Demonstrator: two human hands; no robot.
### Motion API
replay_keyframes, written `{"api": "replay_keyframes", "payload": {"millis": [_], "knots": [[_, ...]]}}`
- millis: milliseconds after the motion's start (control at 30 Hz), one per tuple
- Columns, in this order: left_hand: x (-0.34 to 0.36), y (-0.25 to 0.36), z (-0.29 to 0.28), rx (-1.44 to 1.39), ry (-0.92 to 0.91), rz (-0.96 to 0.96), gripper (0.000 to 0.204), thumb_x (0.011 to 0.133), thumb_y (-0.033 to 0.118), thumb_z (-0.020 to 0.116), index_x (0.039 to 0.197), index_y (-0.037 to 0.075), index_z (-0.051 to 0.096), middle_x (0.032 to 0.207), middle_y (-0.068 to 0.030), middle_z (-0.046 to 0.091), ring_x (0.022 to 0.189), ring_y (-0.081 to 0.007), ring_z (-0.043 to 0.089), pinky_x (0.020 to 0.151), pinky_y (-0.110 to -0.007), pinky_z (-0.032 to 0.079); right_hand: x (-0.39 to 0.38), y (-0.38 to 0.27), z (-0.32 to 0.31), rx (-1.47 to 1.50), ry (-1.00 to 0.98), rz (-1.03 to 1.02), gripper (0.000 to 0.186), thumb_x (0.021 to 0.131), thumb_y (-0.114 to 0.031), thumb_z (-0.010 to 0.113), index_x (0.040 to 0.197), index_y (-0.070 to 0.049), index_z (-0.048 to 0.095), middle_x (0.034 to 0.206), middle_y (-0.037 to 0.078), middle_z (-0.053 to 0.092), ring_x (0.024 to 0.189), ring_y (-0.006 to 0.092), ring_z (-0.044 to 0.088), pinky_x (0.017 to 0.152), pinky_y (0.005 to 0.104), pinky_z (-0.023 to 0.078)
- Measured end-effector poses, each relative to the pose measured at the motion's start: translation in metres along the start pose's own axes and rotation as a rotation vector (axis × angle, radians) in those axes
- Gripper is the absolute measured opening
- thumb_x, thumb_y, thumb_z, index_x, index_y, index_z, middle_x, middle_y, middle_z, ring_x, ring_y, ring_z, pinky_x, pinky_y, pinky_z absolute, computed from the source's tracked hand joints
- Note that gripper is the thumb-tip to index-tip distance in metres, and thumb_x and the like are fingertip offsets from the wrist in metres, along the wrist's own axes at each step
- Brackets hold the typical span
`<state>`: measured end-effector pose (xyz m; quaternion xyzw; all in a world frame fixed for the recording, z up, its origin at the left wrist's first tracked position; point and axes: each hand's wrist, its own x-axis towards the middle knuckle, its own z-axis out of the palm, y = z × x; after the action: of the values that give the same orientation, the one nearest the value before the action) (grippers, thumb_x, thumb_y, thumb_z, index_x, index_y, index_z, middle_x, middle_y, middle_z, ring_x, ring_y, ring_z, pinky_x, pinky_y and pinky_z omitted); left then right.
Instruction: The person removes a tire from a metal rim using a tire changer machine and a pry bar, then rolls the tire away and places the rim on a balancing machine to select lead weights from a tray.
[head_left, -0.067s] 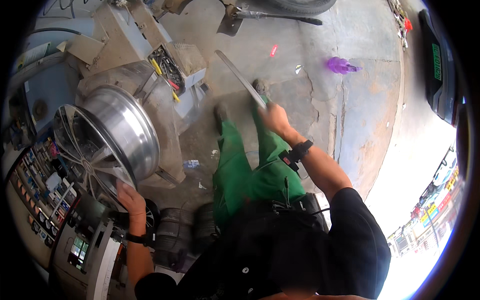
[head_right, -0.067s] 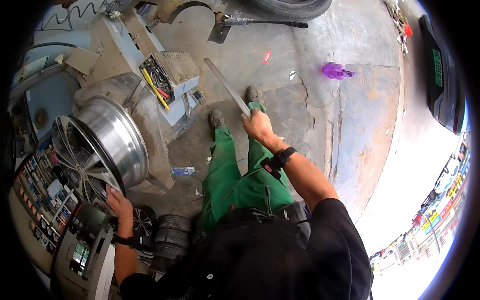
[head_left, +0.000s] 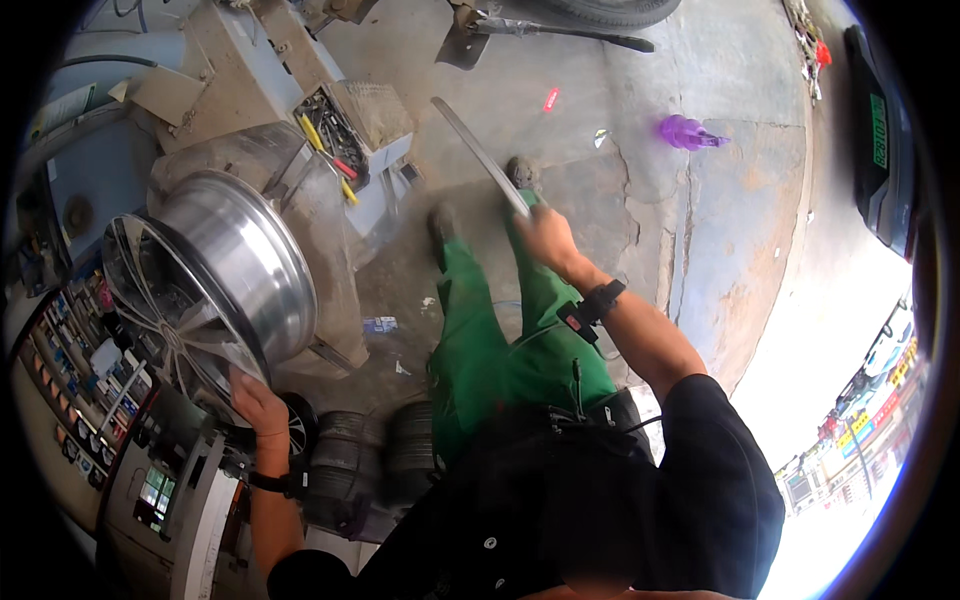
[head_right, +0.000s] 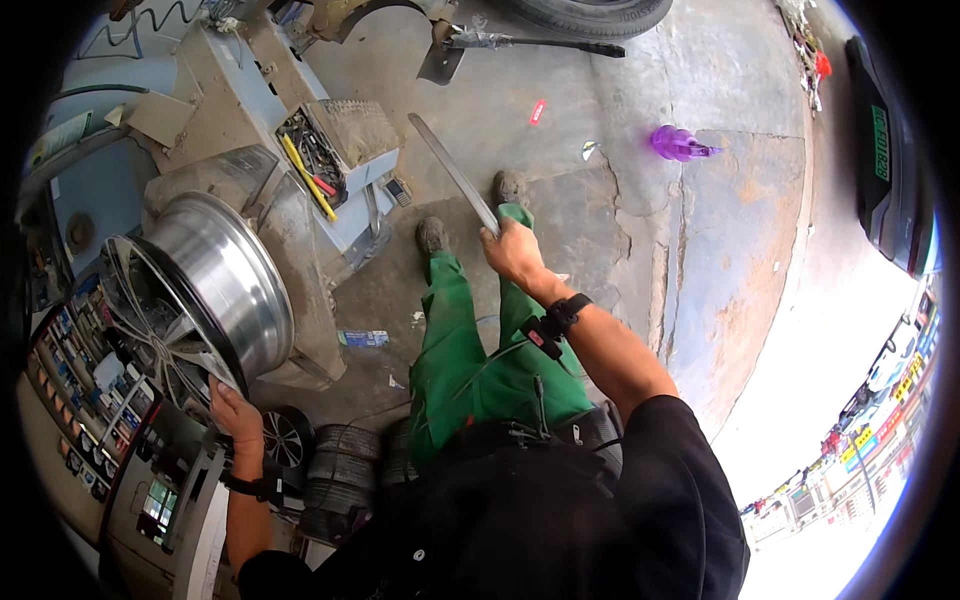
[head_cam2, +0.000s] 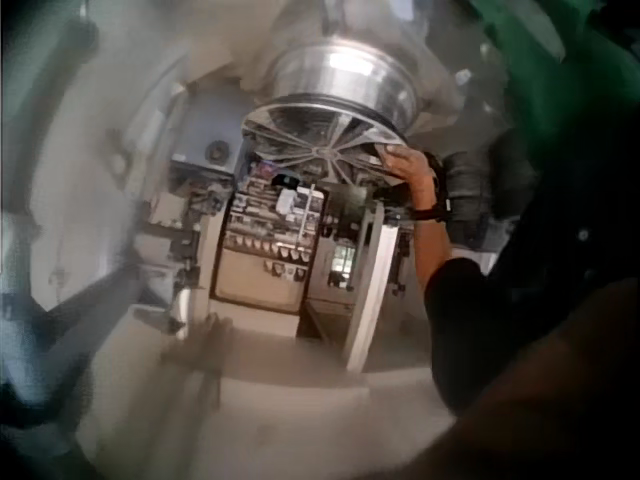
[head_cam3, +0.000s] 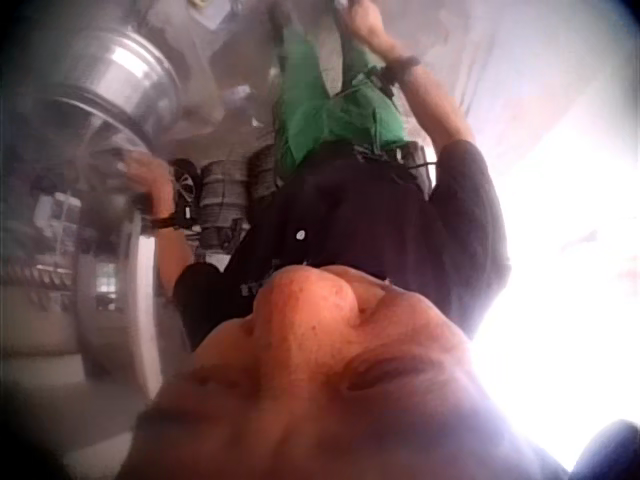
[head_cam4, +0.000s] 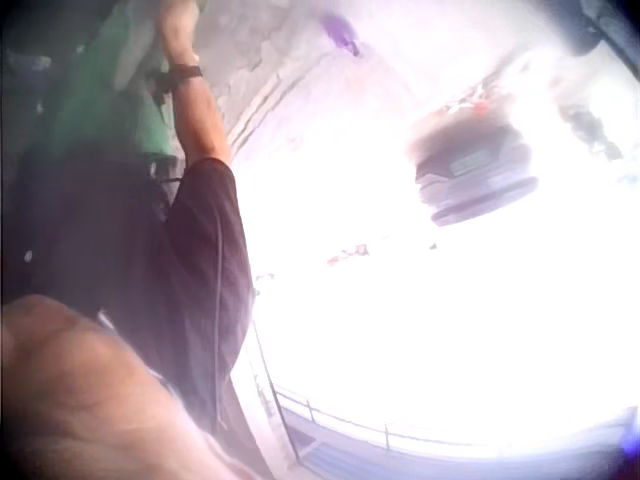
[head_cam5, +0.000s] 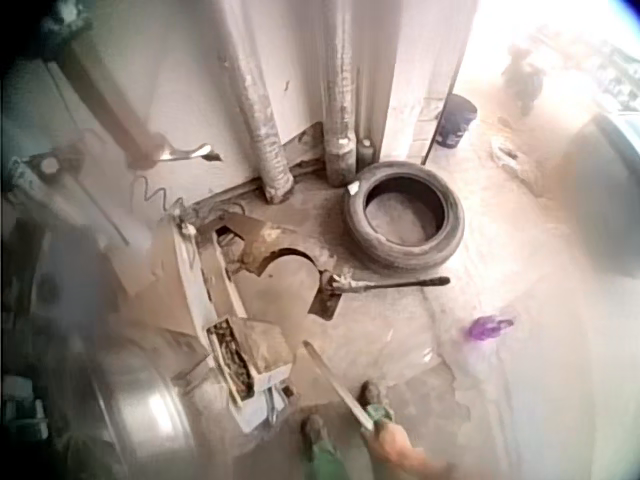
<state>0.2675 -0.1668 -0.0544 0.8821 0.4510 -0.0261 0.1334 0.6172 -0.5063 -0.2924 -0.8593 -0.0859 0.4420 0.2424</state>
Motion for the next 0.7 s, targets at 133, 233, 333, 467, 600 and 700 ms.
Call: {"api": "replay_keyframes", "payload": {"millis": [133,233,333,467,600,700], "knots": [[-0.008,0.005,0.006,-0.020,0.069,0.031,0.049,0.104,0.027,0.032,0.123,-0.013,0.053,0.110,-0.0346,0.060,0.099,-0.0501,0.059,0.087,-0.049,0.046,0.026,-0.007,0.007,0.087,-0.108,0.049,0.042,0.091,-0.037,0.061,0.091,0.005,0.059,0.084,0.030,0.064,0.086,0.0472,0.063,0.076,0.0508,0.049],[-0.012,0.005,0.004,-0.006,0.038,-0.024,0.055,0.105,0.033,0.028,0.123,-0.012,0.055,0.110,-0.0287,0.063,0.098,-0.0424,0.063,0.089,-0.044,0.047,0.034,-0.010,0.021,0.136,-0.192,0.106,0.044,0.092,-0.039,0.061,0.091,0.006,0.059,0.084,0.029,0.064,0.086,0.0453,0.064,0.076,0.0487,0.049],[-0.008,0.014,-0.001,-0.123,-0.050,-0.095,0.059,0.105,0.037,0.025,0.123,-0.011,0.056,0.110,-0.0253,0.065,0.098,-0.0378,0.064,0.088,-0.041,0.048,0.042,-0.005,0.042,0.147,-0.261,0.121,0.046,0.093,-0.039,0.060,0.096,0.007,0.060,0.088,0.030,0.065,0.090,0.0444,0.065,0.079,0.0471,0.050],[-0.020,-0.013,-0.003,-0.041,-0.038,-0.064,0.063,0.105,0.041,0.023,0.123,-0.009,0.057,0.111,-0.0253,0.065,0.098,-0.0395,0.063,0.087,-0.042,0.049,0.047,0.025,0.078,0.072,-0.395,0.177,0.052,0.093,-0.042,0.058,0.098,0.009,0.061,0.091,0.031,0.066,0.095,0.0456,0.064,0.083,0.0471,0.049],[-0.046,-0.057,-0.008,0.182,-0.010,0.060,0.065,0.106,0.043,0.021,0.123,-0.008,0.057,0.116,-0.0277,0.062,0.100,-0.0423,0.063,0.088,-0.046,0.049,0.034,0.027,0.081,0.109,-0.439,0.279,0.057,0.092,-0.047,0.057,0.097,0.010,0.061,0.092,0.032,0.065,0.096,0.0457,0.064,0.084,0.0473,0.049],[-0.043,-0.043,-0.005,0.037,0.013,-0.028,0.064,0.106,0.042,0.021,0.123,-0.008,0.057,0.118,-0.0289,0.061,0.102,-0.0429,0.062,0.089,-0.048,0.048,0.013,0.020,0.075,0.156,-0.324,0.268,0.052,0.094,-0.043,0.057,0.094,0.009,0.059,0.085,0.029,0.065,0.087,0.0427,0.066,0.077,0.0465,0.050]]}}
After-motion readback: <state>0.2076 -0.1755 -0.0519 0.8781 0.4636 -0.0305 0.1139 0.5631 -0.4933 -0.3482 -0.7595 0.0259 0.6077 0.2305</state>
